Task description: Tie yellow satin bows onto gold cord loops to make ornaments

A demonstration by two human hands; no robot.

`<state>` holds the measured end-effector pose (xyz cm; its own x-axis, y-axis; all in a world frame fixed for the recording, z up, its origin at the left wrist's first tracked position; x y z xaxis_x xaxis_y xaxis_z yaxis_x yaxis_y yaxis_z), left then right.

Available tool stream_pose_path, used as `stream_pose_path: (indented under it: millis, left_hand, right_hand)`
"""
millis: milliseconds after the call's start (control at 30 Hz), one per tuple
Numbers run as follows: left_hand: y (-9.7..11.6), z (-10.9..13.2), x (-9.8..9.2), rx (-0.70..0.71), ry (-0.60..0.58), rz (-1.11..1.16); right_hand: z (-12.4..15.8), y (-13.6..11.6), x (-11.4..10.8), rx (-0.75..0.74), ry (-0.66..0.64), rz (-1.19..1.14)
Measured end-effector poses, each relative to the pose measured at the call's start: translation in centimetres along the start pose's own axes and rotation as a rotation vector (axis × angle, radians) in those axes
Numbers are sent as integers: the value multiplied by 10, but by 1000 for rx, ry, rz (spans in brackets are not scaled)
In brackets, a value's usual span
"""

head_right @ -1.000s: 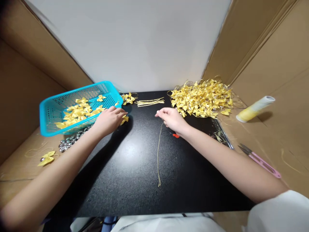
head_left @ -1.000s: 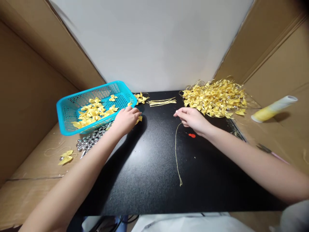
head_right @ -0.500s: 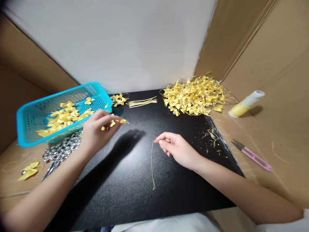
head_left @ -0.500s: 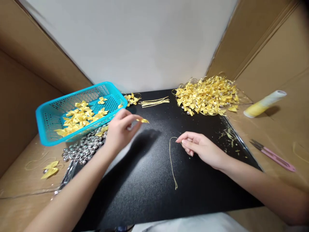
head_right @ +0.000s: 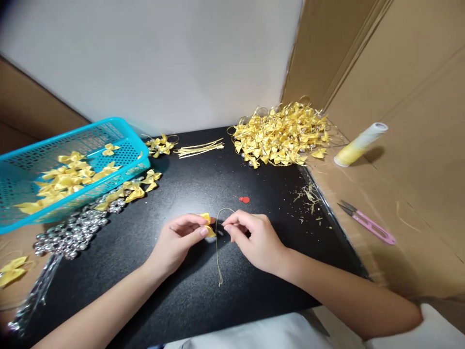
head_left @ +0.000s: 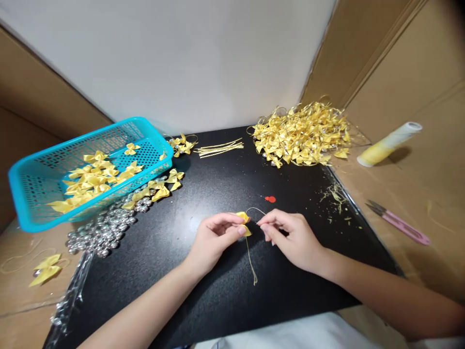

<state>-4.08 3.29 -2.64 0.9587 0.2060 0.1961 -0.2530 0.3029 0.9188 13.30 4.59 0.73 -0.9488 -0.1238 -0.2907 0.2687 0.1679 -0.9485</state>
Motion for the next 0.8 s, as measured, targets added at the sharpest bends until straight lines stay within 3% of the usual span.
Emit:
stream_pose_path:
  millis: [233, 800]
  left_hand:
    - [-5, 9, 9, -109, -91, 123]
    - [-8, 15, 20, -212, -186, 258]
  right_hand:
    - [3, -11, 4, -283, 46, 97]
    - [6, -16, 8, -325, 67, 40]
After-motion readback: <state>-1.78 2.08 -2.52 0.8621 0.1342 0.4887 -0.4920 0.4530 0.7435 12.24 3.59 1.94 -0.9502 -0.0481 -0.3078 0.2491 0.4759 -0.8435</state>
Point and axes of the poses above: each hand's wrist, its own z-axis away from the middle knuckle, its own x-axis out of the palm, y = z × x, the point moved 6 cm from there along -z, towards the middle knuckle, and after that the axes turned 15 degrees about y, right-handed, at the moved point
